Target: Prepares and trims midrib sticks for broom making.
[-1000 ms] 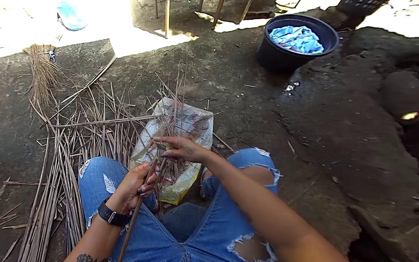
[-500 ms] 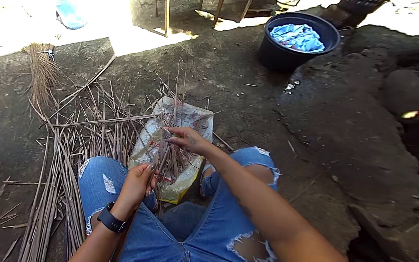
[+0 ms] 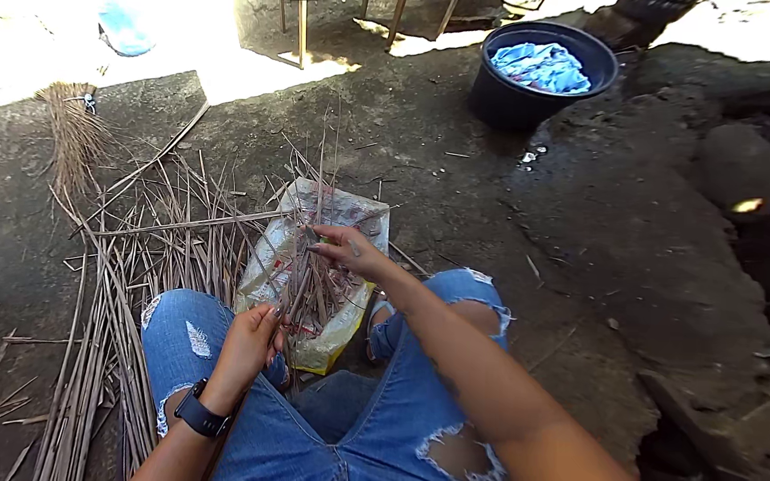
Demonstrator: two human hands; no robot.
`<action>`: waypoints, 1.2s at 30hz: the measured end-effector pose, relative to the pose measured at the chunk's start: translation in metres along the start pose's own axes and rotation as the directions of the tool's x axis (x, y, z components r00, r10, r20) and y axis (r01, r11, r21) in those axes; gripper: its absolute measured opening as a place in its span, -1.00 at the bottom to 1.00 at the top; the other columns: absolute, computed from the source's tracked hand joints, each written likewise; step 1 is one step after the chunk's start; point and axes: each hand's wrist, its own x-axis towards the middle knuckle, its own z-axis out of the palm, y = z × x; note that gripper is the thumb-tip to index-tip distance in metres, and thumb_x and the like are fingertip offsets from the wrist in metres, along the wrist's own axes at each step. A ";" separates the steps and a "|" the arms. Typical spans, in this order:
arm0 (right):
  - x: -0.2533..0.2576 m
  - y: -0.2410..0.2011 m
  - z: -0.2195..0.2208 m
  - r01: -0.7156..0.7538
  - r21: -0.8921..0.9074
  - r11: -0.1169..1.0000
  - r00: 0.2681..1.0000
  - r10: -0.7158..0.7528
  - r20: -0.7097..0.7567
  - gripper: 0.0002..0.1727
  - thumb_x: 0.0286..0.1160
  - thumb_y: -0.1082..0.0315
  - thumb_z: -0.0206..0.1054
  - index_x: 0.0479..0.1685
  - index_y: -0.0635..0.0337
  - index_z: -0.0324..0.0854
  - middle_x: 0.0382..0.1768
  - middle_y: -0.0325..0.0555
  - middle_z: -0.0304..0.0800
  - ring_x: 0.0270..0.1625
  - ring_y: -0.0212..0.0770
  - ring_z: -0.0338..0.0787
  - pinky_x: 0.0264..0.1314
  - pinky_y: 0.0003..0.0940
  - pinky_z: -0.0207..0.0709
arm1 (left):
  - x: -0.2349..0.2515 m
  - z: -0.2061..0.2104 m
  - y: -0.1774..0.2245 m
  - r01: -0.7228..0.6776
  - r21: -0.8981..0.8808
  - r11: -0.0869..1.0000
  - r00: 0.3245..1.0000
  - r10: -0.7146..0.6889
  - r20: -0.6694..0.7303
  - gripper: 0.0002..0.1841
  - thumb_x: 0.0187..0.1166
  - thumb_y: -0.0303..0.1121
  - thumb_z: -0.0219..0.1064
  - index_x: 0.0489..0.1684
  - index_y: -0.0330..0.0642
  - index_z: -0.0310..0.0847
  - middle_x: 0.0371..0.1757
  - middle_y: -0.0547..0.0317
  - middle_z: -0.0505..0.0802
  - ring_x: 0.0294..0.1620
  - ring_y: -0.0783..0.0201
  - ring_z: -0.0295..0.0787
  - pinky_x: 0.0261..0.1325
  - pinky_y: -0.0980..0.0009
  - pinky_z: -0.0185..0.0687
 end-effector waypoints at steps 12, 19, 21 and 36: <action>0.001 0.003 -0.015 0.019 0.241 0.970 0.951 0.057 -0.304 -0.45 0.78 0.38 0.18 0.74 0.21 0.31 -0.58 -0.21 0.54 -0.68 -0.42 0.39 -0.66 -0.55 0.28 | -0.028 -0.023 -0.010 -0.012 0.045 0.999 1.000 0.011 0.026 -0.64 0.90 -0.30 -0.01 -0.11 -0.29 0.71 -0.71 0.29 0.64 -0.85 0.53 0.35 -0.78 0.63 0.28; -0.003 0.003 -0.012 0.024 0.177 0.984 0.987 0.004 -0.158 -0.57 0.78 0.33 0.18 0.55 0.24 0.49 -0.55 -0.25 0.53 -0.65 -0.46 0.38 -0.64 -0.58 0.25 | -0.028 -0.019 -0.007 0.002 0.082 0.997 1.000 -0.001 -0.009 -0.64 0.90 -0.29 0.00 -0.13 -0.28 0.69 -0.71 0.29 0.65 -0.86 0.51 0.34 -0.78 0.62 0.28; -0.009 -0.002 0.000 -0.042 0.239 0.970 0.998 0.050 -0.027 -0.61 0.75 0.27 0.24 0.46 0.15 0.56 -0.56 -0.25 0.54 -0.69 -0.50 0.35 -0.67 -0.63 0.22 | -0.025 -0.017 -0.009 -0.020 0.149 0.989 0.997 0.030 -0.066 -0.67 0.90 -0.28 0.01 -0.09 -0.25 0.68 -0.68 0.32 0.67 -0.84 0.51 0.39 -0.75 0.61 0.33; -0.019 -0.014 0.008 0.135 0.295 0.946 0.986 -0.098 -0.136 -0.89 0.52 0.49 0.35 -0.37 0.21 0.62 -0.69 -0.33 0.58 -0.72 -0.57 0.40 -0.67 -0.67 0.24 | -0.010 -0.013 0.004 -0.042 0.206 0.978 0.989 0.070 -0.128 -0.71 0.88 -0.31 0.05 0.01 -0.26 0.70 -0.65 0.33 0.67 -0.81 0.50 0.45 -0.71 0.61 0.44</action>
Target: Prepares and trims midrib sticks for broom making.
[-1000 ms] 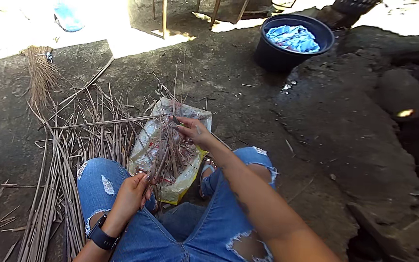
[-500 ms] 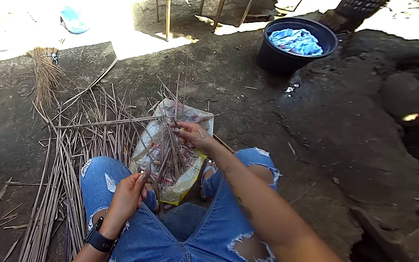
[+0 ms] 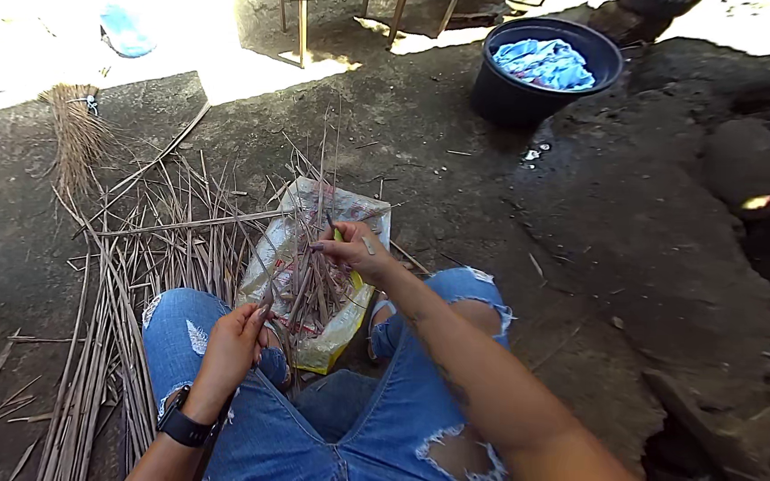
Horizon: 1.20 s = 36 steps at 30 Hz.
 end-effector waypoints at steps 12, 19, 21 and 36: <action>-0.012 0.020 0.039 -0.188 -0.146 0.971 0.934 0.223 0.279 -0.72 0.65 0.28 0.36 0.17 0.24 0.73 -0.65 -0.31 0.56 -0.68 -0.54 0.37 -0.58 -0.64 0.23 | 0.010 0.011 0.013 -0.037 -0.072 0.997 0.996 0.042 0.073 -0.74 0.87 -0.34 0.07 0.08 -0.25 0.67 -0.49 0.28 0.77 -0.65 0.46 0.64 -0.52 0.58 0.63; -0.010 0.015 0.028 -0.186 -0.009 0.983 0.973 0.185 0.137 -0.69 0.70 0.31 0.28 0.33 0.15 0.56 -0.54 -0.23 0.51 -0.64 -0.49 0.37 -0.59 -0.64 0.27 | 0.009 0.010 0.007 0.020 -0.100 0.995 0.990 -0.006 0.144 -0.66 0.91 -0.29 -0.02 0.06 -0.27 0.70 -0.53 0.28 0.74 -0.71 0.48 0.57 -0.62 0.59 0.56; -0.014 0.009 0.031 -0.275 0.008 0.961 0.928 0.263 0.264 -0.41 0.83 0.14 0.10 0.78 0.01 0.12 -0.48 -0.26 0.51 -0.57 -0.46 0.47 -0.50 -0.61 0.40 | 0.012 0.009 0.008 0.018 -0.106 0.994 0.997 -0.010 0.077 -0.65 0.92 -0.30 -0.03 0.05 -0.27 0.70 -0.59 0.30 0.68 -0.77 0.51 0.46 -0.67 0.62 0.45; -0.020 0.023 0.046 -0.246 0.029 0.969 0.842 0.199 0.501 -0.64 0.83 0.31 0.09 0.50 0.15 0.43 -0.54 -0.37 0.44 -0.66 -0.56 0.31 -0.66 -0.69 0.16 | 0.015 0.009 0.018 0.031 -0.261 0.965 0.993 0.000 0.117 -0.61 0.95 -0.26 -0.17 -0.17 -0.22 0.56 -0.66 0.31 0.54 -0.80 0.51 0.28 -0.74 0.62 0.22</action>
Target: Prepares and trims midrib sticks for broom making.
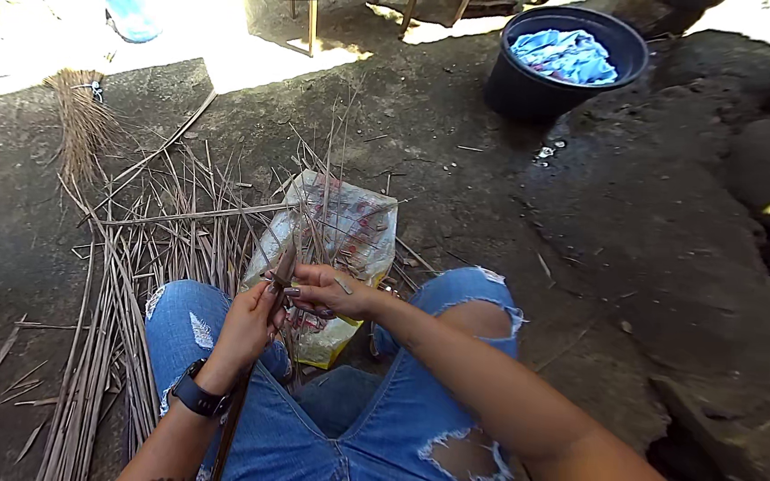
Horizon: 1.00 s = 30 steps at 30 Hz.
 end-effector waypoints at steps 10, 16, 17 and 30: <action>0.000 -0.002 -0.005 0.114 -0.292 0.950 0.992 -0.123 -0.013 -0.63 0.82 0.31 0.12 0.47 0.24 0.53 -0.50 -0.37 0.45 -0.56 -0.60 0.36 -0.50 -0.71 0.25 | 0.000 -0.022 0.003 0.237 -0.436 0.868 0.928 -0.070 0.365 -0.57 0.92 -0.29 -0.32 -0.28 -0.12 0.48 -0.67 0.42 0.45 -0.82 0.64 0.20 -0.78 0.75 0.15; 0.000 0.000 -0.008 0.188 -0.630 0.753 0.968 -0.250 -0.010 -0.58 0.80 0.20 0.20 0.43 0.28 0.60 -0.33 -0.14 0.73 -0.37 -0.50 0.58 -0.18 -0.57 0.51 | -0.005 -0.011 0.002 0.182 -0.362 0.914 0.970 -0.107 0.217 -0.57 0.94 -0.31 -0.30 -0.27 -0.16 0.48 -0.71 0.39 0.45 -0.84 0.60 0.21 -0.79 0.72 0.15; 0.000 0.000 -0.009 0.207 -0.653 0.729 0.963 -0.270 0.004 -0.59 0.81 0.20 0.19 0.39 0.29 0.62 -0.33 -0.13 0.74 -0.37 -0.49 0.60 -0.18 -0.56 0.52 | -0.006 -0.011 0.001 0.169 -0.343 0.924 0.973 -0.101 0.209 -0.57 0.94 -0.31 -0.29 -0.27 -0.18 0.49 -0.71 0.37 0.46 -0.84 0.60 0.22 -0.79 0.71 0.16; 0.000 0.002 -0.006 0.154 -0.856 0.493 0.920 -0.388 -0.058 -0.60 0.80 0.12 0.18 0.40 0.09 0.70 0.03 -0.04 0.87 0.01 -0.13 0.85 0.10 -0.05 0.69 | -0.002 -0.007 0.007 0.155 -0.215 0.964 0.983 -0.128 0.133 -0.59 0.96 -0.28 -0.24 -0.27 -0.19 0.48 -0.71 0.35 0.47 -0.84 0.58 0.22 -0.79 0.70 0.16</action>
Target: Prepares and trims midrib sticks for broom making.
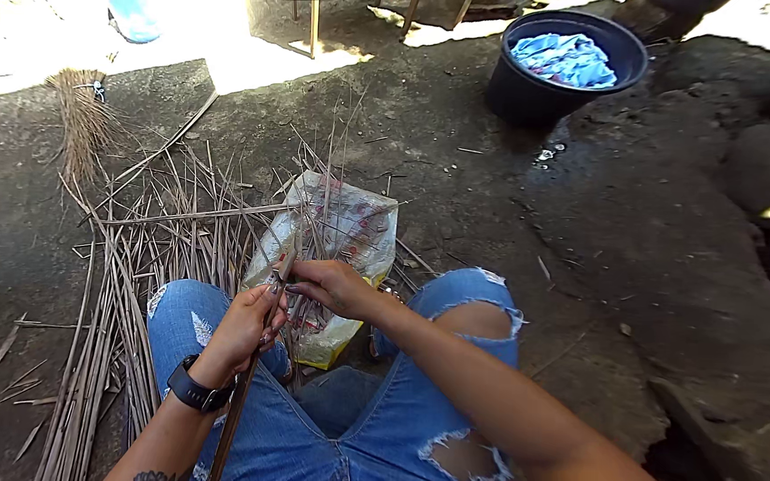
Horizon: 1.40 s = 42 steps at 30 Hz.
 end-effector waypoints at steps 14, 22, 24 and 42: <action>-0.002 0.002 -0.017 -0.290 0.802 0.522 0.945 0.022 0.327 -0.55 0.79 0.30 0.09 0.59 0.17 0.44 -0.49 -0.34 0.53 -0.63 -0.57 0.37 -0.61 -0.70 0.26 | -0.001 -0.004 0.003 0.077 -0.319 0.945 0.947 0.032 0.320 -0.55 0.92 -0.26 -0.31 -0.20 -0.16 0.54 -0.66 0.40 0.49 -0.81 0.63 0.28 -0.77 0.75 0.23; -0.011 0.016 -0.048 -0.184 0.643 0.743 0.948 -0.039 0.316 -0.61 0.87 0.30 0.00 0.41 0.27 0.59 -0.28 -0.19 0.80 -0.51 -0.54 0.57 -0.44 -0.65 0.46 | 0.003 -0.014 0.002 0.015 -0.253 0.967 0.980 0.036 0.196 -0.57 0.93 -0.28 -0.28 -0.11 -0.21 0.54 -0.68 0.36 0.52 -0.81 0.61 0.31 -0.75 0.74 0.26; -0.009 0.014 -0.049 -0.122 0.660 0.741 0.990 0.043 0.135 -0.58 0.90 0.26 -0.07 0.30 0.30 0.65 -0.29 -0.18 0.81 -0.50 -0.50 0.63 -0.42 -0.61 0.57 | 0.001 -0.013 0.001 0.027 -0.258 0.966 0.972 0.035 0.233 -0.56 0.92 -0.28 -0.28 -0.10 -0.22 0.56 -0.65 0.36 0.54 -0.79 0.61 0.34 -0.74 0.74 0.29; -0.003 0.016 -0.045 -0.230 0.551 0.803 0.968 0.245 0.046 -0.66 0.89 0.22 0.03 -0.03 0.28 0.63 -0.64 -0.15 0.65 -0.77 -0.44 0.49 -0.74 -0.61 0.36 | -0.001 -0.002 -0.003 -0.007 -0.100 0.995 0.977 0.029 0.213 -0.60 0.92 -0.33 -0.20 -0.06 -0.27 0.62 -0.66 0.34 0.53 -0.79 0.60 0.29 -0.74 0.72 0.21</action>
